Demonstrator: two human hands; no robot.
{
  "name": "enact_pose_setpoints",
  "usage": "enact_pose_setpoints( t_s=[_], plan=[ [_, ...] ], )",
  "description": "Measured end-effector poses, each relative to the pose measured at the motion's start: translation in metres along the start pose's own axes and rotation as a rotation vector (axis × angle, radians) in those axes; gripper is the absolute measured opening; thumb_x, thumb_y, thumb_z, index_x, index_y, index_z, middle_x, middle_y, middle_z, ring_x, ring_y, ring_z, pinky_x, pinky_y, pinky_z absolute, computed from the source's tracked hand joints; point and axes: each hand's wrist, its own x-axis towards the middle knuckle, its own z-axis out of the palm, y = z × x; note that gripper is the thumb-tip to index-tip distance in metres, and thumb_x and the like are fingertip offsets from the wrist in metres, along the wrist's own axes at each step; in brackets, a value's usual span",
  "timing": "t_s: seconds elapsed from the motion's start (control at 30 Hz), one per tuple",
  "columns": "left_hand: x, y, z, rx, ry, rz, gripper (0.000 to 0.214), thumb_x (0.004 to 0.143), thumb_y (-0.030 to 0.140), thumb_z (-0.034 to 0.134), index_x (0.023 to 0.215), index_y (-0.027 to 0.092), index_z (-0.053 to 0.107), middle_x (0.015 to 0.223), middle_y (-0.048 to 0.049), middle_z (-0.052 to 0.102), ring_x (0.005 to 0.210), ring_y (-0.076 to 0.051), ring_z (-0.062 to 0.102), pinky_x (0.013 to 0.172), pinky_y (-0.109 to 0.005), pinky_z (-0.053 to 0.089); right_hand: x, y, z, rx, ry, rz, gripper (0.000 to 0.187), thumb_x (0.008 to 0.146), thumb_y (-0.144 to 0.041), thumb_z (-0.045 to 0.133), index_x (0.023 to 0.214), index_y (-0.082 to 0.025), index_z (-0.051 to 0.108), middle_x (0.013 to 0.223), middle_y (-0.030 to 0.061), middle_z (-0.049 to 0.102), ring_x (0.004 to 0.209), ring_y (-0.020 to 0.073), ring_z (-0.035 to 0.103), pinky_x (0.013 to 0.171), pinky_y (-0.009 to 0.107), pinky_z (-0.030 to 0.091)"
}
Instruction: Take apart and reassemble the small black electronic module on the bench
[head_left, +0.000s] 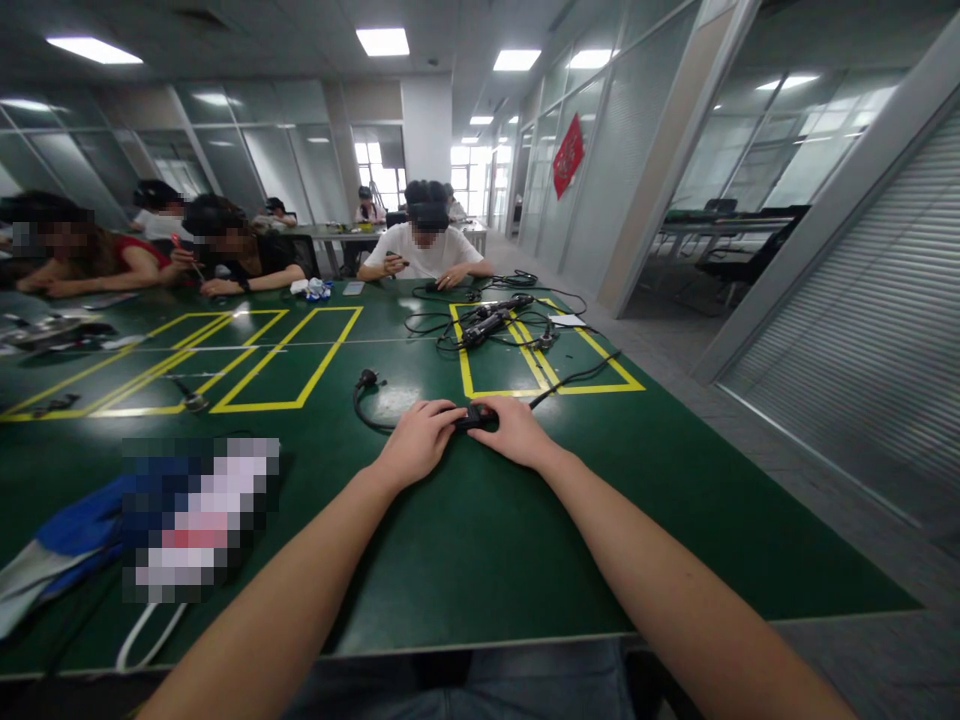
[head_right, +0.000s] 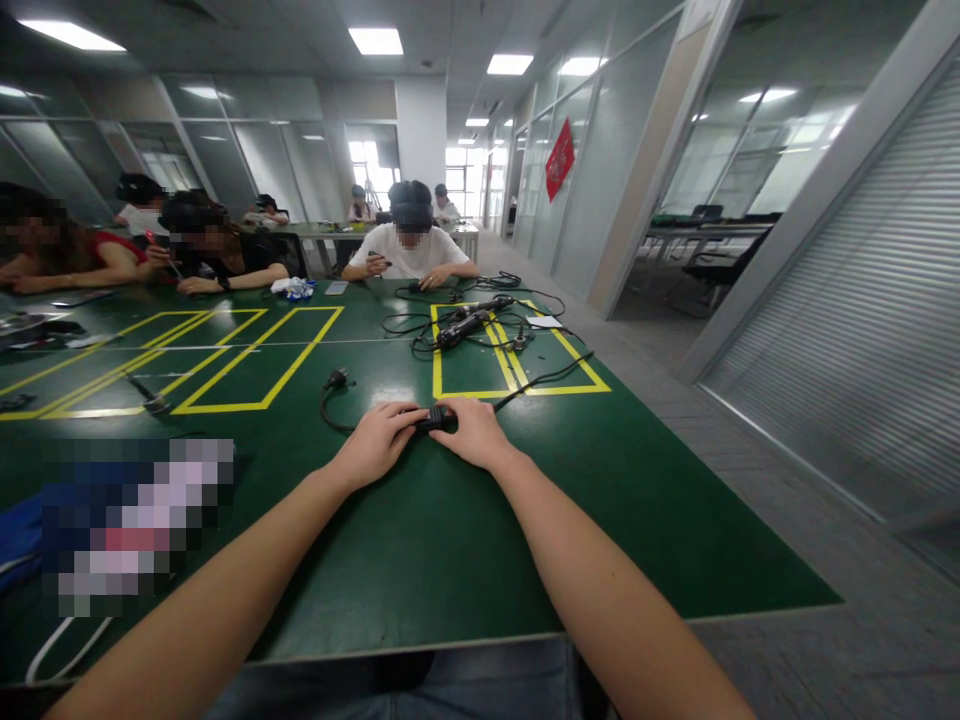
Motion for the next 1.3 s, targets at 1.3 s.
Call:
enact_pose_setpoints(
  t_s=[1.3],
  plan=[
    [-0.002, 0.001, -0.004, -0.033, -0.044, -0.170, 0.046, 0.102, 0.033, 0.065, 0.147, 0.024, 0.064, 0.134, -0.0116, 0.074, 0.125, -0.031, 0.067, 0.112, -0.048, 0.052, 0.002, 0.006, 0.001, 0.037, -0.036, -0.022, 0.042, 0.092, -0.042, 0.078, 0.130, -0.025, 0.077, 0.117, 0.0103, 0.077, 0.114, 0.0300, 0.069, 0.102, 0.046, 0.051]
  ],
)
